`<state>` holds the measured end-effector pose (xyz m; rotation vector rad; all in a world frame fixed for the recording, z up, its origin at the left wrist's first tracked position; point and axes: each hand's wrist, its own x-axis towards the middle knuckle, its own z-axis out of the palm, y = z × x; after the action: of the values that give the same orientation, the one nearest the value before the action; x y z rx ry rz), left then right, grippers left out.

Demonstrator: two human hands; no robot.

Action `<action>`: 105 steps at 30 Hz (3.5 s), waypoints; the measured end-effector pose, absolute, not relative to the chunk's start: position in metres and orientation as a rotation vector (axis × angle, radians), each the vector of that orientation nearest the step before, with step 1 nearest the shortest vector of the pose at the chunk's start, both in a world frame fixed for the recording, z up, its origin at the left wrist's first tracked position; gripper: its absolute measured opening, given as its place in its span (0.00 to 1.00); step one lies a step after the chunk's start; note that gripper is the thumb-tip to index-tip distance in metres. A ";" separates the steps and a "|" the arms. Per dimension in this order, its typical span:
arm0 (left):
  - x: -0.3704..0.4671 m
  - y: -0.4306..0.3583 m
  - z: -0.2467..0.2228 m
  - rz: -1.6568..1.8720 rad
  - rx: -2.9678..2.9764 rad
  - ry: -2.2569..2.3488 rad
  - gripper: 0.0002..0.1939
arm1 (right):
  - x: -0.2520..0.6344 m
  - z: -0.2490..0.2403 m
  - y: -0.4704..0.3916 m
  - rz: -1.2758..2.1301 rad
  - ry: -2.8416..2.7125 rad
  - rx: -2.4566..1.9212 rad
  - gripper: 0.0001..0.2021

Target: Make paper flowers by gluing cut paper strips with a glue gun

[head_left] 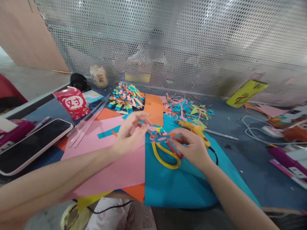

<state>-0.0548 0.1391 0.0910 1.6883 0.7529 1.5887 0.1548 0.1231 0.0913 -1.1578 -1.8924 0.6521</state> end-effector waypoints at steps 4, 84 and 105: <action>-0.085 0.161 0.119 1.627 1.957 0.952 0.08 | 0.157 0.087 0.129 0.417 -2.055 -1.049 0.04; -0.058 0.163 0.088 1.038 1.165 1.038 0.09 | 0.200 0.107 0.154 -0.236 -1.541 -1.864 0.16; -0.052 0.151 0.100 1.020 1.133 1.068 0.11 | 0.173 0.088 0.135 -0.662 -1.867 -1.360 0.14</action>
<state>-0.0525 0.1508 0.0999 1.1329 1.0682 1.0197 0.1728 0.1347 0.0883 -1.3596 -1.8673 -0.6623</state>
